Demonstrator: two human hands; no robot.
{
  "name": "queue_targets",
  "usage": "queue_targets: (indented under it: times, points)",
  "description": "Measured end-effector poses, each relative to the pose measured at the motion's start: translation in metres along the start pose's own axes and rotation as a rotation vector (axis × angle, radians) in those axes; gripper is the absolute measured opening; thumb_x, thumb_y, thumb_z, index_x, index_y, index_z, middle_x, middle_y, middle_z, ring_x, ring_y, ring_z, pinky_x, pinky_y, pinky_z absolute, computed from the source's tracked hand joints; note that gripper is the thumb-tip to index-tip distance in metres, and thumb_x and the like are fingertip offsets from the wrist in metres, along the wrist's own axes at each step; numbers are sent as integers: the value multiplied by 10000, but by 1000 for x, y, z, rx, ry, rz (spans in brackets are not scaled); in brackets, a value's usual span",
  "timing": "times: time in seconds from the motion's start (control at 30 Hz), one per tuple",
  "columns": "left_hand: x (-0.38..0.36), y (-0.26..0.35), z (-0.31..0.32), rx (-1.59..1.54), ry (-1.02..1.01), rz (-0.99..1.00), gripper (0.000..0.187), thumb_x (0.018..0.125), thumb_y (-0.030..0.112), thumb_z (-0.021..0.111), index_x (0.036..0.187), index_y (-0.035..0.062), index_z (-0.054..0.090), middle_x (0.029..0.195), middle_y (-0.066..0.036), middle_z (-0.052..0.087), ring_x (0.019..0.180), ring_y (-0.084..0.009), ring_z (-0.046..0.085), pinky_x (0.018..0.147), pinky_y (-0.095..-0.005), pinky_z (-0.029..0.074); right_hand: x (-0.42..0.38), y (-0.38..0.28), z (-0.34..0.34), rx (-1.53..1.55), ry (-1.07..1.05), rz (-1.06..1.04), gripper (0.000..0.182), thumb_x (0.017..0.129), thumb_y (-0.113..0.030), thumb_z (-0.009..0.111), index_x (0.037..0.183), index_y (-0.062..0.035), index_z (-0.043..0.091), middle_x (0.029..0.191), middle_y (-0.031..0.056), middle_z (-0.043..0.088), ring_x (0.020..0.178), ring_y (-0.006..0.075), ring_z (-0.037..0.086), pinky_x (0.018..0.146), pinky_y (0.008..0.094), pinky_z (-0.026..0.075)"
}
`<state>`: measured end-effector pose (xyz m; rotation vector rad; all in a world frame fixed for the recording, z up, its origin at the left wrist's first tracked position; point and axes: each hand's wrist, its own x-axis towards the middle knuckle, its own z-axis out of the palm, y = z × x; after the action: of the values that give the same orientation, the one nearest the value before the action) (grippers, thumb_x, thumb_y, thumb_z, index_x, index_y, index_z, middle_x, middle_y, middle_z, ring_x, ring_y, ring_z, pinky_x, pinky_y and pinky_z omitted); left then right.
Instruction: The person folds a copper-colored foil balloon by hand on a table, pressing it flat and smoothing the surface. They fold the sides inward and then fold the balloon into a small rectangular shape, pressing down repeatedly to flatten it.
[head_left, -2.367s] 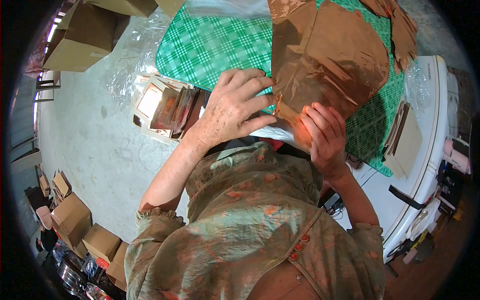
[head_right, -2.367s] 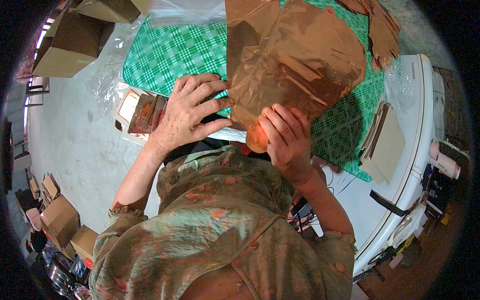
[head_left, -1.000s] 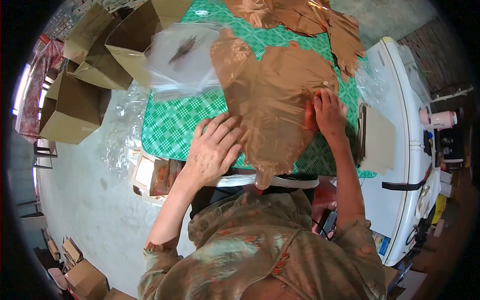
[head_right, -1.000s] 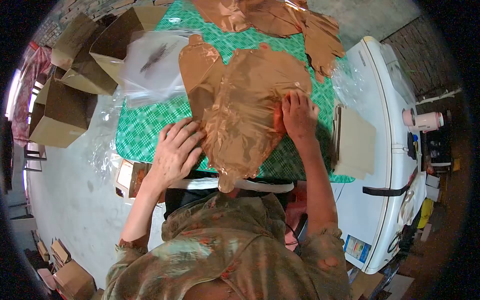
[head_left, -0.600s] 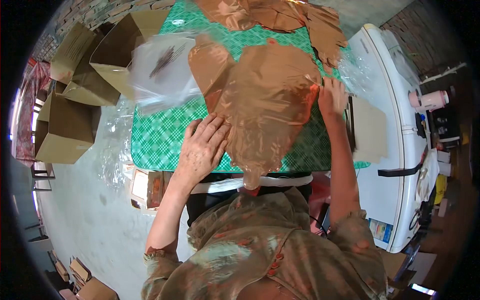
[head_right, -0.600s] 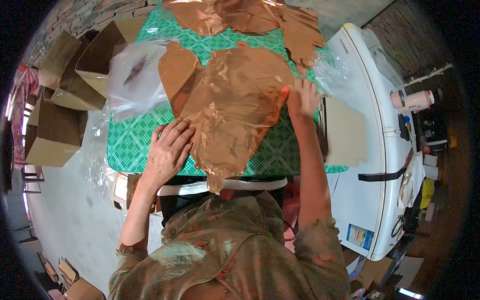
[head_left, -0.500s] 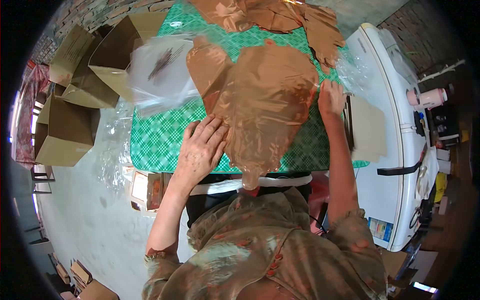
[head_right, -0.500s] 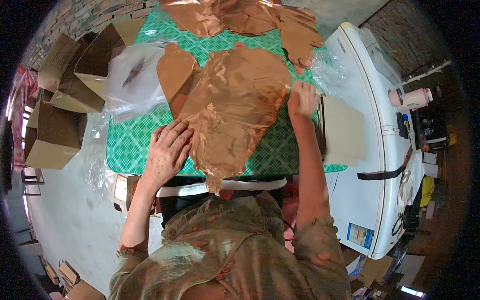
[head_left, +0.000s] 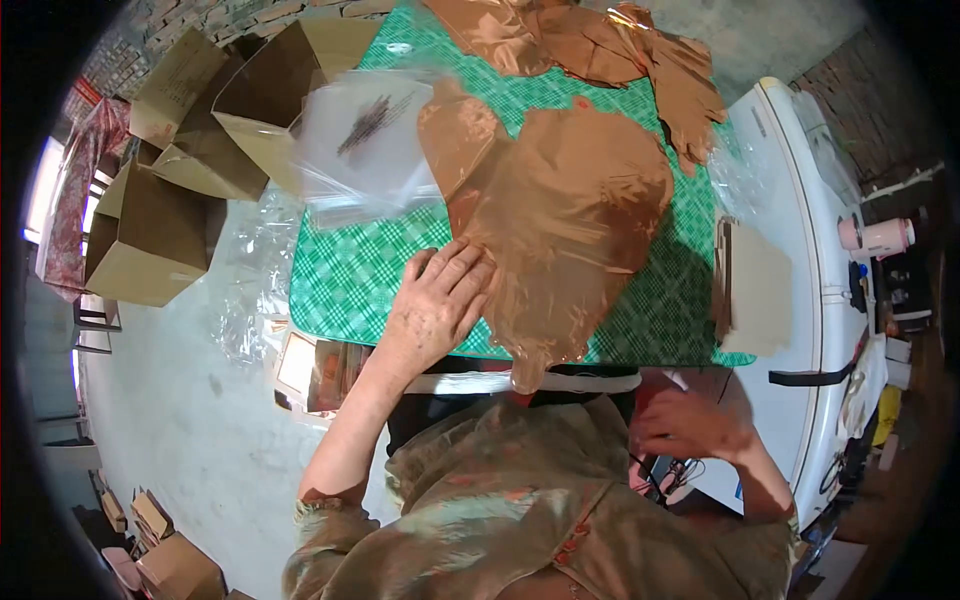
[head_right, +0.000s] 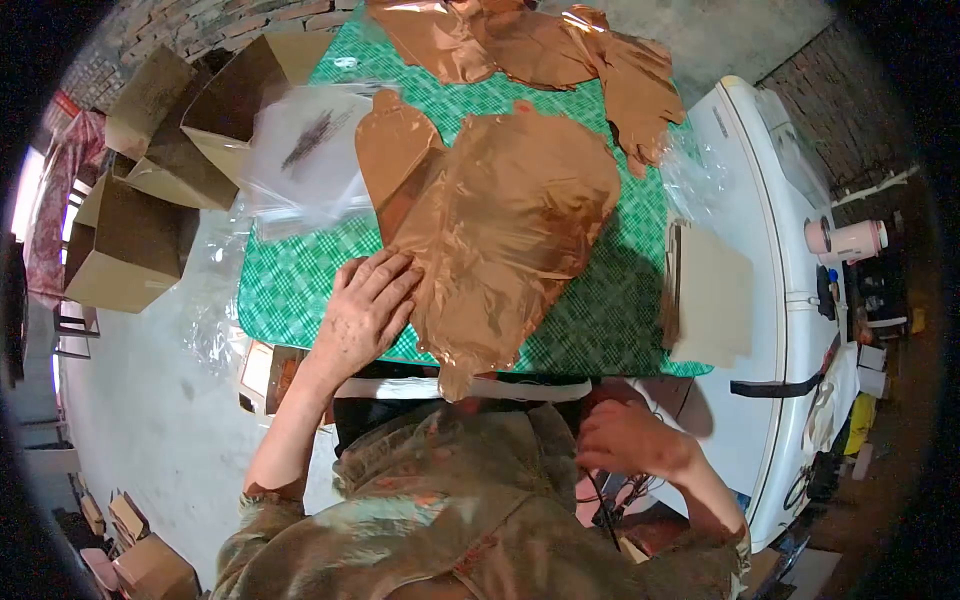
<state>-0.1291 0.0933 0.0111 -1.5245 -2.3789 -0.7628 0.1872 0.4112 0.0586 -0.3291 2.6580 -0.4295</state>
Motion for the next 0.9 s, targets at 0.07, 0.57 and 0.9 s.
queue_targets:
  times: [0.07, 0.57, 0.9]
  points:
    - [0, 2, 1, -1, 7, 2, 392, 974, 176, 726, 1339, 39, 698, 1403, -137, 662, 1378, -328, 576, 1159, -492, 411, 19, -33, -64, -329, -236, -86, 90, 845, -177, 716, 928, -151, 738, 899, 91, 718, 830, 339, 674, 732, 451, 550]
    - [-4, -3, 4, -58, 23, -7, 422, 969, 201, 710, 1374, 85, 689, 1437, -109, 647, 1390, -304, 563, 1152, -481, 408, 145, -34, -24, -237, 647, 4, 474, 914, -162, 732, 1371, -94, 629, 1483, 104, 552, 1401, 343, 508, 1141, 504, 427]
    - [-3, -2, 2, -87, -6, -26, 475, 918, 253, 756, 1366, 109, 694, 1474, -108, 623, 1403, -316, 545, 1161, -508, 390, 141, -51, -3, -184, 651, -124, 533, 828, -139, 787, 1340, -110, 643, 1463, 110, 567, 1386, 341, 537, 1140, 526, 422]
